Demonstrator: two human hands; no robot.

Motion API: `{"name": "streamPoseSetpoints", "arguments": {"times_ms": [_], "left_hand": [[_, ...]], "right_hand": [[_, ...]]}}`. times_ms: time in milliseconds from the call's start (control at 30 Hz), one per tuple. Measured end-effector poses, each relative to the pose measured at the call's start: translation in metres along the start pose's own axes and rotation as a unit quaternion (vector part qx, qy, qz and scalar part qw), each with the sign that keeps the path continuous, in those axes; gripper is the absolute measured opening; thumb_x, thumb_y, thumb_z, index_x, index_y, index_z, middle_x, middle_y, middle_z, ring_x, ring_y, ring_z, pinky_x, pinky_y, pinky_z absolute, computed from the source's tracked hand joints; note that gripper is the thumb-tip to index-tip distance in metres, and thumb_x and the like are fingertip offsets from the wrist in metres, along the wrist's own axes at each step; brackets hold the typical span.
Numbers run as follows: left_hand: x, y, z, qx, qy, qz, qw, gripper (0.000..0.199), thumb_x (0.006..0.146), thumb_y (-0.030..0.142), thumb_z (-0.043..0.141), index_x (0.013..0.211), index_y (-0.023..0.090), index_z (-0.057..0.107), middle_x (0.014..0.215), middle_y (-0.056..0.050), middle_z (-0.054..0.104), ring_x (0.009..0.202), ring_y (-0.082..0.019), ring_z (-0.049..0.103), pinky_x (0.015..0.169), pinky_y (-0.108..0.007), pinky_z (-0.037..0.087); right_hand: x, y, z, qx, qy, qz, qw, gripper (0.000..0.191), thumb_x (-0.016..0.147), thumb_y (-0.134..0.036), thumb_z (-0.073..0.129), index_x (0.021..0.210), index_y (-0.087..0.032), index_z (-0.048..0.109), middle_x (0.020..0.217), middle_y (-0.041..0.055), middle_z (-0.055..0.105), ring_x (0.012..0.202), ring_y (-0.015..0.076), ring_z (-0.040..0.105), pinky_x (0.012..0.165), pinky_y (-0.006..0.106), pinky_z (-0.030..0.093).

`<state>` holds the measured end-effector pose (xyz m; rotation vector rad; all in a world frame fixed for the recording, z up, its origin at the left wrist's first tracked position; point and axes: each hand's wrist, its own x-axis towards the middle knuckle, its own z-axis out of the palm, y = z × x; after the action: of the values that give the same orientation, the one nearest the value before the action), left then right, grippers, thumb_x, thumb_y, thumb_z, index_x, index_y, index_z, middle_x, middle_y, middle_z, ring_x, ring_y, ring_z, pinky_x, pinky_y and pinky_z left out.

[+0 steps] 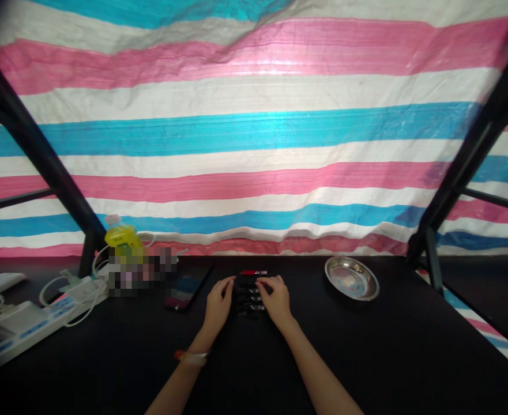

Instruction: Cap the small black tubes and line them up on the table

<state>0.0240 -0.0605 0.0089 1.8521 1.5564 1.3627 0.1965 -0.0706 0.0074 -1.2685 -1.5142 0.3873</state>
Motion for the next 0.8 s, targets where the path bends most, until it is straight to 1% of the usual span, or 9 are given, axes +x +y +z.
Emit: {"name": "streamPoseSetpoints", "arguments": {"times_ms": [133, 367, 533, 800], "left_hand": [[0.0005, -0.0019, -0.001, -0.003, 0.019, -0.033, 0.999, 0.031, 0.085, 0.029, 0.039, 0.095, 0.017, 0.066, 0.095, -0.009, 0.068, 0.091, -0.022, 0.061, 0.084, -0.037, 0.046], [-0.0008, -0.0013, -0.0025, 0.001, -0.006, -0.07, 0.998, 0.035, 0.086, 0.033, 0.037, 0.101, 0.016, 0.064, 0.082, -0.008, 0.067, 0.082, -0.021, 0.063, 0.078, -0.034, 0.047], [-0.0007, -0.0003, -0.0028, 0.026, -0.019, -0.071, 0.997, 0.036, 0.087, 0.032, 0.035, 0.104, 0.017, 0.063, 0.082, -0.008, 0.067, 0.081, -0.02, 0.062, 0.076, -0.032, 0.047], [-0.0017, 0.0023, -0.0043, 0.069, -0.021, -0.061, 0.995, 0.036, 0.089, 0.033, 0.034, 0.104, 0.018, 0.063, 0.079, -0.007, 0.067, 0.08, -0.021, 0.061, 0.075, -0.032, 0.046]], "right_hand": [[-0.0007, 0.0013, 0.0018, -0.003, -0.014, -0.013, 1.0, 0.016, 0.079, -0.025, 0.056, 0.084, -0.023, 0.072, 0.075, 0.0051, 0.068, 0.074, 0.0202, 0.055, 0.061, 0.03, 0.046], [-0.001, -0.0009, 0.0003, -0.019, -0.032, -0.027, 0.999, 0.016, 0.079, -0.022, 0.056, 0.084, -0.023, 0.071, 0.078, 0.0047, 0.069, 0.077, 0.0208, 0.055, 0.065, 0.03, 0.046], [-0.0005, -0.0013, 0.0002, -0.029, -0.031, -0.029, 0.999, 0.016, 0.08, -0.023, 0.056, 0.084, -0.023, 0.072, 0.077, 0.0047, 0.068, 0.078, 0.0203, 0.055, 0.07, 0.031, 0.047], [-0.0005, -0.0012, -0.0002, -0.052, -0.045, -0.015, 0.998, 0.018, 0.081, -0.025, 0.056, 0.086, -0.024, 0.073, 0.077, 0.0051, 0.067, 0.08, 0.0209, 0.055, 0.072, 0.032, 0.046]]}}
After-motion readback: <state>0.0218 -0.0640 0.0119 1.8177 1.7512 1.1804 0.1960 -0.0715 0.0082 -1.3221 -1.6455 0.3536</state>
